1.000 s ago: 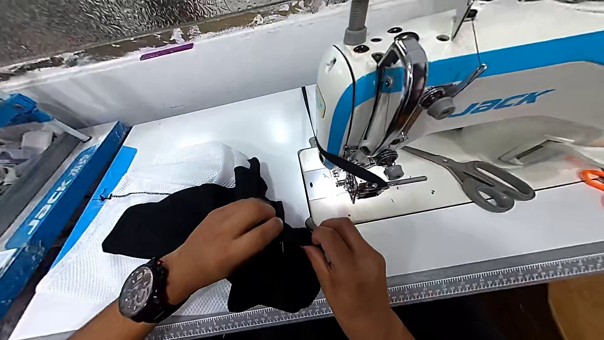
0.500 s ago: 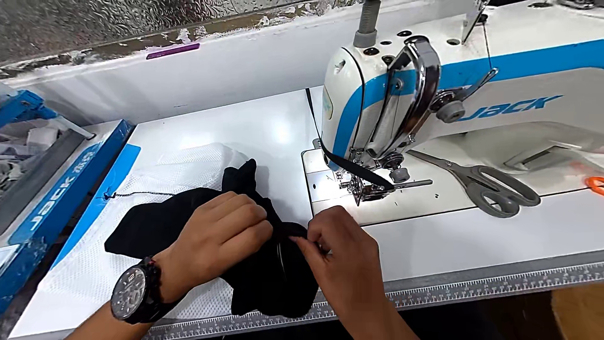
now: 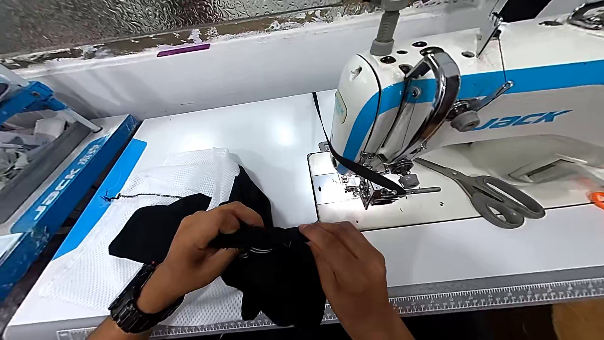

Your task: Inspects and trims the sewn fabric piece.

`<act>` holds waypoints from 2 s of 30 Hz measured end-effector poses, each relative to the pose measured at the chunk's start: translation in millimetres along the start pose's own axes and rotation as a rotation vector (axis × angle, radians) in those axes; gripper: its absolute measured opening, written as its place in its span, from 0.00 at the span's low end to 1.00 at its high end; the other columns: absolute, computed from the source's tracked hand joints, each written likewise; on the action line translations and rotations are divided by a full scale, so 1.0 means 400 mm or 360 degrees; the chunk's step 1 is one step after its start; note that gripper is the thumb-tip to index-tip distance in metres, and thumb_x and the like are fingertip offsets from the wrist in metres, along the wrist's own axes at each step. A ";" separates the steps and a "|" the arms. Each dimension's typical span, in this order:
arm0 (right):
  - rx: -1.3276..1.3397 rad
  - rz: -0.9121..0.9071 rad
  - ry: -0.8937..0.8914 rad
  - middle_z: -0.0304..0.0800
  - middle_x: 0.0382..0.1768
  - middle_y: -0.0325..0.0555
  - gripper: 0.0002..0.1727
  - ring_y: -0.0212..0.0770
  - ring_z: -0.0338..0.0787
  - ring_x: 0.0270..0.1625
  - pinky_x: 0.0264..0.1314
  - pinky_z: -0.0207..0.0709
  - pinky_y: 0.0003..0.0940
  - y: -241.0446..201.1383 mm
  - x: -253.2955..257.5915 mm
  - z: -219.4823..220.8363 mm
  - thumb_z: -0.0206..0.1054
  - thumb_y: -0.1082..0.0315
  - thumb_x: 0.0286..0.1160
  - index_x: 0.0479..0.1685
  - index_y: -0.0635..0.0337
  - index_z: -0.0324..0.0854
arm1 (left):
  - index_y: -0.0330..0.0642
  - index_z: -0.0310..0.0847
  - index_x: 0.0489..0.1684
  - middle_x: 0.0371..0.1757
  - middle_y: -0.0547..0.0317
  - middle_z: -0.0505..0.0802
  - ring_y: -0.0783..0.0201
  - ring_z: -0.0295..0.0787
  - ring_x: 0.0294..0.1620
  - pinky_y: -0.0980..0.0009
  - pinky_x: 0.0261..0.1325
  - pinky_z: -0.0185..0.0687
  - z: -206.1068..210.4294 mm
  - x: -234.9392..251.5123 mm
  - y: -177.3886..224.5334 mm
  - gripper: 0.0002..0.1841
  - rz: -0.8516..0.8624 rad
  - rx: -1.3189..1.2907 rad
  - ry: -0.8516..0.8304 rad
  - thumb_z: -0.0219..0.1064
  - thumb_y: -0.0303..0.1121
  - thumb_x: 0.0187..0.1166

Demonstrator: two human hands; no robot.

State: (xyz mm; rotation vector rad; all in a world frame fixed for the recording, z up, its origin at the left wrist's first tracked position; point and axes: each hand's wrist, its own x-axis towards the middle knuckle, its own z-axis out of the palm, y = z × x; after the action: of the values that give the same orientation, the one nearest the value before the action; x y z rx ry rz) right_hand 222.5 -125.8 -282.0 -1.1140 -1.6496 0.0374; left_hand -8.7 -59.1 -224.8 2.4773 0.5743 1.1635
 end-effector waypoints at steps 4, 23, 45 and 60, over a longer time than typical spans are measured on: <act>0.0179 0.0198 0.0014 0.94 0.48 0.39 0.08 0.26 0.91 0.44 0.42 0.87 0.20 -0.028 0.010 0.027 0.68 0.64 0.81 0.42 0.52 0.94 | 0.52 0.77 0.58 0.45 0.67 0.89 0.77 0.86 0.46 0.81 0.50 0.83 -0.031 0.016 0.050 0.12 0.0088 0.0451 -0.0094 0.67 0.38 0.81; -0.0500 -0.0033 0.0008 0.83 0.22 0.39 0.16 0.35 0.82 0.19 0.15 0.70 0.28 -0.008 -0.007 -0.010 0.64 0.55 0.85 0.35 0.57 0.88 | 0.44 0.77 0.35 0.24 0.64 0.80 0.77 0.75 0.24 0.83 0.28 0.69 -0.015 -0.013 0.033 0.17 0.0247 0.0668 0.0030 0.69 0.49 0.82; -0.0002 -0.0363 0.0147 0.87 0.38 0.40 0.06 0.33 0.88 0.41 0.40 0.82 0.22 0.020 -0.047 -0.038 0.73 0.67 0.76 0.39 0.53 0.80 | 0.48 0.77 0.47 0.45 0.57 0.87 0.60 0.85 0.53 0.60 0.66 0.74 0.058 -0.159 0.151 0.18 0.0124 0.1000 -0.0134 0.57 0.53 0.88; 0.0008 -0.0447 0.0073 0.87 0.38 0.41 0.05 0.35 0.89 0.44 0.43 0.83 0.23 0.023 -0.059 -0.047 0.72 0.66 0.77 0.40 0.53 0.81 | 0.38 0.87 0.44 0.43 0.55 0.90 0.65 0.86 0.49 0.75 0.51 0.83 0.136 -0.040 0.163 0.08 -0.0101 0.0734 -0.0002 0.63 0.30 0.85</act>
State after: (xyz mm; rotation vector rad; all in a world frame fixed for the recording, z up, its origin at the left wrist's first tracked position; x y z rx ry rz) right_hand 241.8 -145.7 -296.7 -0.8644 -1.7489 -0.1639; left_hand 38.5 -130.4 -237.4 2.8062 1.0112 1.1026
